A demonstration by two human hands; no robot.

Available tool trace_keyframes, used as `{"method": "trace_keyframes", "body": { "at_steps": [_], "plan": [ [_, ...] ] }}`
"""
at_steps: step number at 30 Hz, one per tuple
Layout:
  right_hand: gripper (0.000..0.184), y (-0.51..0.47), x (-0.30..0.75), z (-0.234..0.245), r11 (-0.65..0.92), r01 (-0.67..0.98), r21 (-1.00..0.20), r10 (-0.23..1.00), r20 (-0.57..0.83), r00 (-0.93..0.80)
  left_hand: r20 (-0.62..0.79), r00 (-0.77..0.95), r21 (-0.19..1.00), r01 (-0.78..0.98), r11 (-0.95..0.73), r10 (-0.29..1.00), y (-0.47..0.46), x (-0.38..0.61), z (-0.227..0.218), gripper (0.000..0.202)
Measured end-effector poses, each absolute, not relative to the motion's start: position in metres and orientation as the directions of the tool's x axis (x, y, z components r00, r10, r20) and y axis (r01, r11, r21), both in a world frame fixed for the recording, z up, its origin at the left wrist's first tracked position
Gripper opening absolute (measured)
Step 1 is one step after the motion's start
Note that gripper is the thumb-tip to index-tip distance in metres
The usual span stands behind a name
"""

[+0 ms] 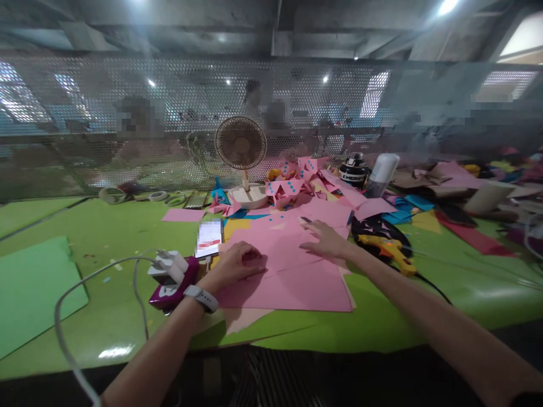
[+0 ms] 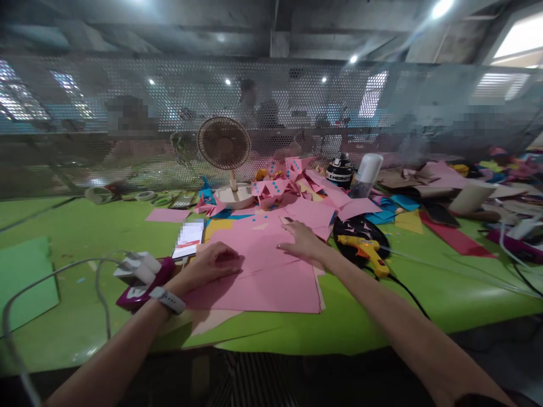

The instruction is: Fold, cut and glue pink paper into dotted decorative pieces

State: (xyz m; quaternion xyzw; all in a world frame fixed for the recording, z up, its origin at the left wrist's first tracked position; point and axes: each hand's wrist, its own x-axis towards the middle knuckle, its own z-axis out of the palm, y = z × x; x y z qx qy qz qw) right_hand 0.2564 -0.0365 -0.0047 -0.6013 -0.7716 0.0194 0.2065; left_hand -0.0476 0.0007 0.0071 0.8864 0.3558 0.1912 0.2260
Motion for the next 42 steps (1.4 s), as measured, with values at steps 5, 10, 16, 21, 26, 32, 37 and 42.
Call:
{"method": "trace_keyframes", "body": {
  "at_steps": [5,10,16,21,26,32,37,42],
  "plan": [
    [0.046,-0.029,0.247,0.004,0.277,0.87,-0.407,0.961,0.116,-0.252,0.206,0.675,0.557,0.514,-0.652,0.709,-0.007,-0.046,0.01,0.041],
    [0.037,-0.027,0.248,0.004,0.326,0.867,-0.376,0.943,0.202,-0.266,0.231,0.686,0.506,0.521,-0.687,0.69,-0.015,-0.041,0.014,0.055],
    [0.027,-0.026,0.254,0.001,0.266,0.774,-0.575,0.962,0.204,-0.18,0.243,0.661,0.471,0.559,-0.682,0.71,-0.019,-0.043,0.011,0.076],
    [0.029,-0.02,0.283,0.005,-0.029,0.759,-0.651,0.888,0.332,0.319,0.213,0.657,0.453,0.589,-0.669,0.723,-0.025,-0.042,0.016,0.09],
    [0.021,-0.018,0.302,0.003,-0.192,0.848,-0.493,0.797,0.426,0.428,0.119,0.793,0.353,0.529,-0.771,0.598,-0.023,-0.038,0.011,0.072],
    [0.037,-0.028,0.285,0.011,-0.066,0.949,-0.309,0.793,0.561,0.238,0.158,0.815,0.304,0.497,-0.813,0.557,-0.015,-0.038,0.004,0.046],
    [0.059,-0.045,0.264,0.018,0.366,0.801,-0.474,0.926,0.097,-0.366,0.209,0.784,0.343,0.501,-0.795,0.584,-0.012,-0.042,0.006,0.034],
    [0.06,-0.053,0.245,0.008,0.426,0.774,-0.468,0.894,0.085,-0.441,0.277,0.746,0.342,0.512,-0.788,0.605,-0.007,-0.045,0.0,0.03]
  ]
}}
